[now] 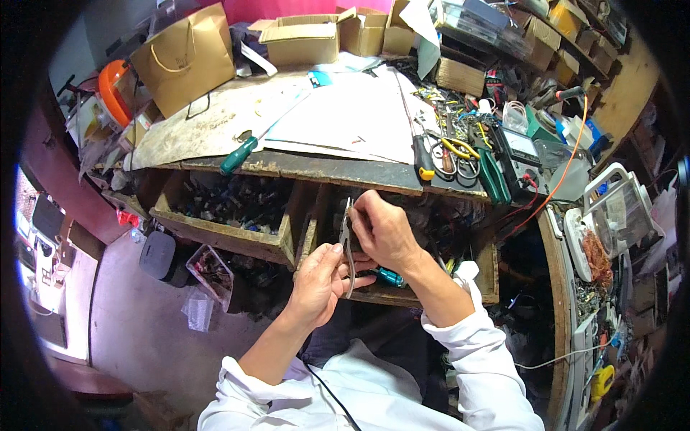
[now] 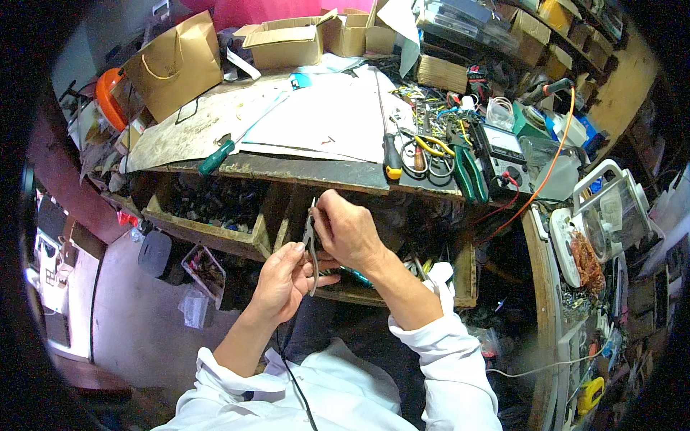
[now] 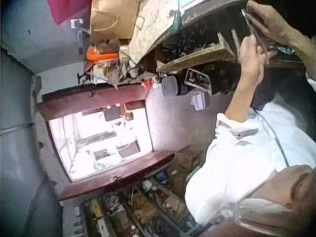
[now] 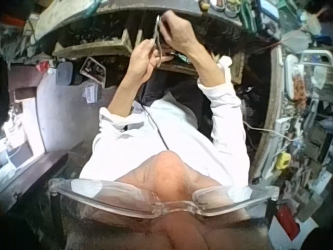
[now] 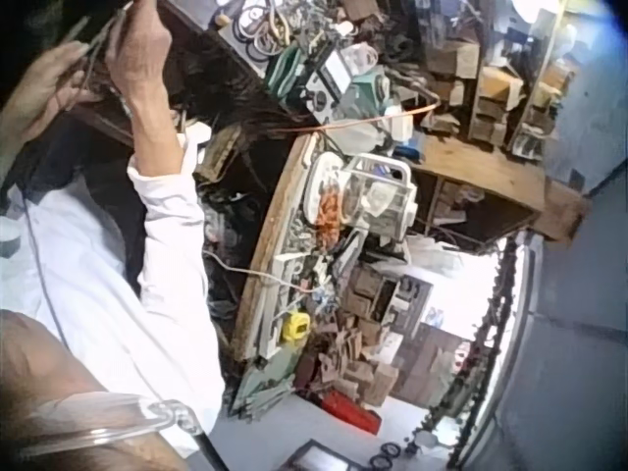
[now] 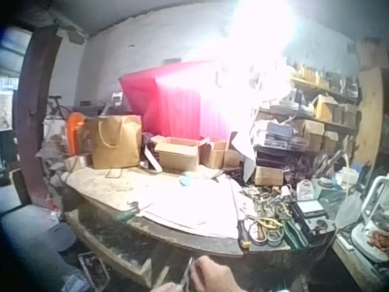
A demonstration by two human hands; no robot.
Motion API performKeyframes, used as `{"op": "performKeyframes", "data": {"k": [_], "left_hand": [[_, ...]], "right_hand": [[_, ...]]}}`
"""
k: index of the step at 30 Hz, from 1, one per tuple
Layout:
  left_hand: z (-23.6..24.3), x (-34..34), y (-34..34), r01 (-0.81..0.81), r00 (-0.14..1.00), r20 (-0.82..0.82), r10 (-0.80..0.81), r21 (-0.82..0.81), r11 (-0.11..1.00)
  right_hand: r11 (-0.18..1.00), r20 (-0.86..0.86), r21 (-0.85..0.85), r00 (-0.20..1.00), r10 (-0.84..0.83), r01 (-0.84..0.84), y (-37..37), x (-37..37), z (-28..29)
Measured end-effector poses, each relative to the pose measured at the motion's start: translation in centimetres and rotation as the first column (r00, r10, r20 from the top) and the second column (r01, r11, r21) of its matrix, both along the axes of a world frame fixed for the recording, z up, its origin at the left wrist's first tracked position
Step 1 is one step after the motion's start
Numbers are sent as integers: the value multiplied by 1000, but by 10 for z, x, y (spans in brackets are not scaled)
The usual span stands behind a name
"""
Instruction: The person uses pliers and a screwdriver to strip insulation from a wire and then manipulates a small metal component. The person works at a cluttered workbench with various tools and parts visible.
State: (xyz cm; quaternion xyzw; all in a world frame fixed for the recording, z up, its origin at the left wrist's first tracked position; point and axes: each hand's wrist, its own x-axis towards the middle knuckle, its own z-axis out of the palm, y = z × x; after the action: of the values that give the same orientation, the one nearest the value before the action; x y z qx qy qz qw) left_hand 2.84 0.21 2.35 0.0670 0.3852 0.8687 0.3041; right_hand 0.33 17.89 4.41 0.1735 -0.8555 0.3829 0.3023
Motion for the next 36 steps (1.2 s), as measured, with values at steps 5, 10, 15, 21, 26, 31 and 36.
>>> {"op": "performKeyframes", "data": {"k": [5,10,15,21,26,31,36], "left_hand": [[11,-3,1,5,1000,-25,-7,-59,998],[0,-17,-1,-49,977,-212,24,-114,992],[-15,-34,1,17,956,-289,-41,-87,996],[-11,-38,5,94,958,-262,-121,-114,989],[-12,-42,2,127,958,-243,-149,-105,986],[-16,-42,1,128,963,-233,-138,-55,990],[-14,-40,-2,135,957,-249,-147,-64,989]], "right_hand": [[998,-57,-61,998,-36,32,2,-1,0],[974,-188,-23,956,-224,223,11,-4,7],[921,-315,47,881,-354,387,23,-6,11],[695,-404,350,771,-493,628,42,-20,27],[470,-380,518,685,-622,715,37,-38,39],[798,-482,87,726,-490,596,54,-36,35],[759,-554,149,690,-467,633,64,-20,49]]}}
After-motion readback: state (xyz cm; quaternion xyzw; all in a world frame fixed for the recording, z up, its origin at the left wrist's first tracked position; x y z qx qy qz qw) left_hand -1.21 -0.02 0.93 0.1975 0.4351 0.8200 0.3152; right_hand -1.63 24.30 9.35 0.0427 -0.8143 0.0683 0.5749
